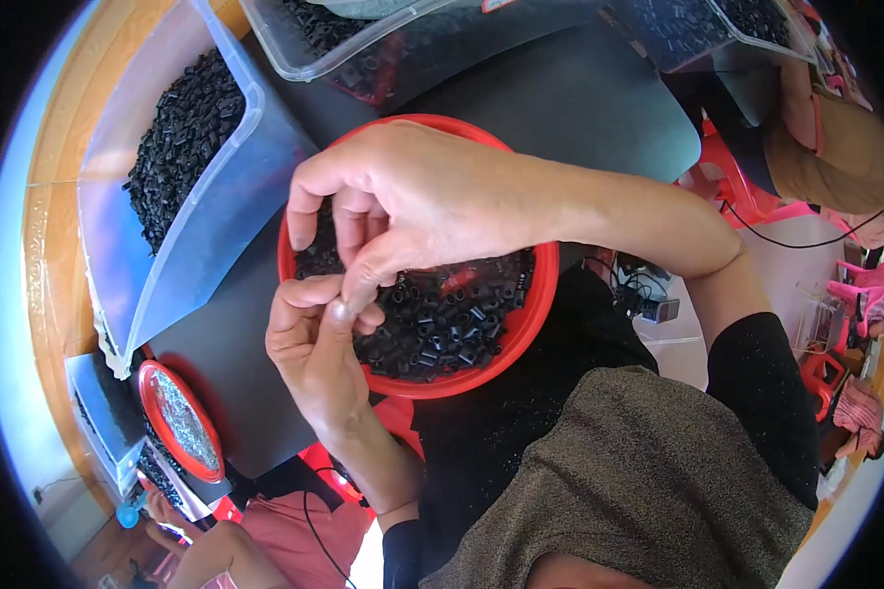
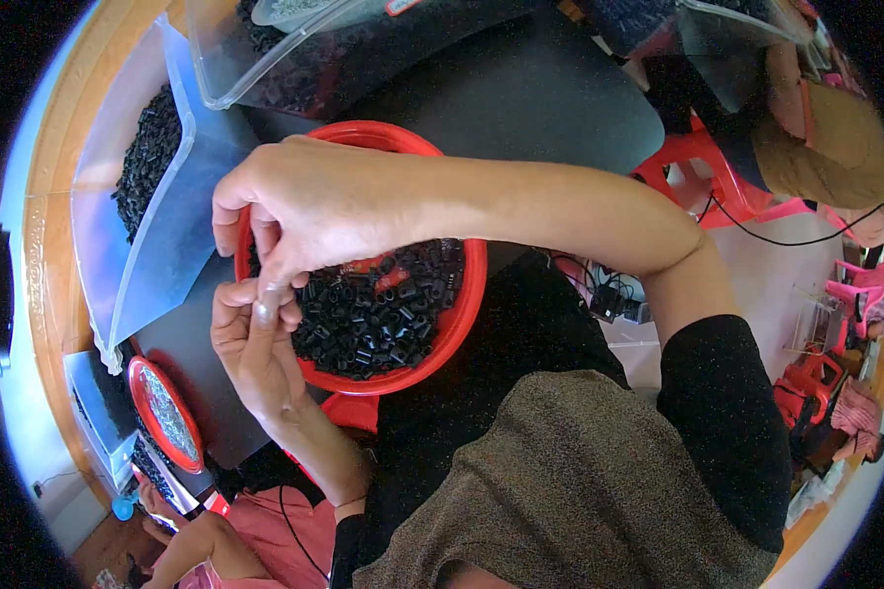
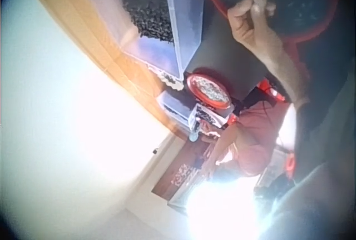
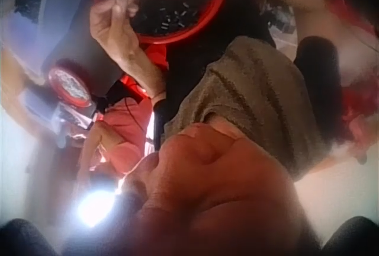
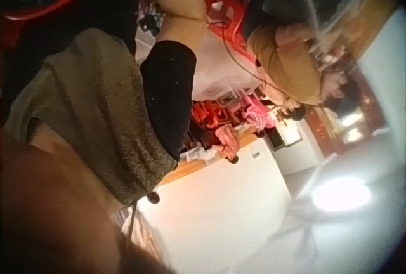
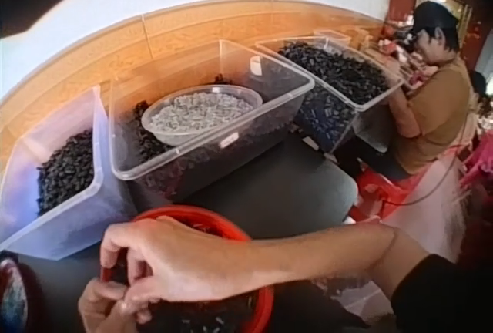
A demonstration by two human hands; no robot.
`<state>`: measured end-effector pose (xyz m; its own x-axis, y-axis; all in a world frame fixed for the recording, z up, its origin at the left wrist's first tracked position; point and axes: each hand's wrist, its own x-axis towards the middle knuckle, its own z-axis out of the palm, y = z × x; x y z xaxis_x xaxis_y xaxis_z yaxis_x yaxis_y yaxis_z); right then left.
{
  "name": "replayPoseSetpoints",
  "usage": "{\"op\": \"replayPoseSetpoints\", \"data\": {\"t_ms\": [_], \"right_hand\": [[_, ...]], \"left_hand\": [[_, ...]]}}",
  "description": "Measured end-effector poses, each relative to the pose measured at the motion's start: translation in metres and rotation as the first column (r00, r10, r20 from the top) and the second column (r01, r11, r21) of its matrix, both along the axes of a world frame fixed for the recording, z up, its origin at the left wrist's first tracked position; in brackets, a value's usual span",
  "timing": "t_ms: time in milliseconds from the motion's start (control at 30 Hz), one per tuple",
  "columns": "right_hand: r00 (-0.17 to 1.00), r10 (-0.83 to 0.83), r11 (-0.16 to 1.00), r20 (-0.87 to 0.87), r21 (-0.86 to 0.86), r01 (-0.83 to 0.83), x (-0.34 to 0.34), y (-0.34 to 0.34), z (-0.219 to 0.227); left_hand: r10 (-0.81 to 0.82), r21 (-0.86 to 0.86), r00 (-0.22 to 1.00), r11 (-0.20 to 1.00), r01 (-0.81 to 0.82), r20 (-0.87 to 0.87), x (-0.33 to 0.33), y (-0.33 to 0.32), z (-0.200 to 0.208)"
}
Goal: The person assembles plastic stoppers by picking up plastic components and small springs from a tray and inserting the springs into the plastic pieces by hand.
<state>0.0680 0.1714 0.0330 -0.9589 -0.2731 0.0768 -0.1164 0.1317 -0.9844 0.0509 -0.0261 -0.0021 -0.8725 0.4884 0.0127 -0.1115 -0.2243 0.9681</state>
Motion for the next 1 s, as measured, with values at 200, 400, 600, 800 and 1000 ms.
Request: {"op": "replayPoseSetpoints", "data": {"t_ms": [200,400,600,800,1000], "right_hand": [[0.984,-0.061,0.991,-0.170,0.104,0.079,0.000,0.007,0.011],[0.984,0.066,0.797,-0.166,0.602,0.048,0.026,0.033,-0.011],[0.972,0.147,0.781,-0.181,0.624,-0.002,0.029,0.026,-0.043],[0.969,0.045,0.774,-0.244,0.621,0.121,0.024,0.063,-0.021],[0.967,0.246,0.653,-0.063,0.748,-0.118,0.039,0.048,-0.022]], "left_hand": [[-0.082,0.310,0.992,0.949,0.050,0.092,-0.011,-0.002,-0.008],[-0.067,0.333,0.992,0.943,0.029,0.103,-0.022,-0.020,-0.014],[-0.115,0.288,0.984,0.955,0.071,0.137,-0.017,-0.014,-0.022],[-0.069,0.280,0.990,0.960,0.032,0.123,-0.019,-0.023,-0.029],[-0.047,0.281,0.991,0.960,0.009,0.129,-0.019,-0.025,-0.033]]}}
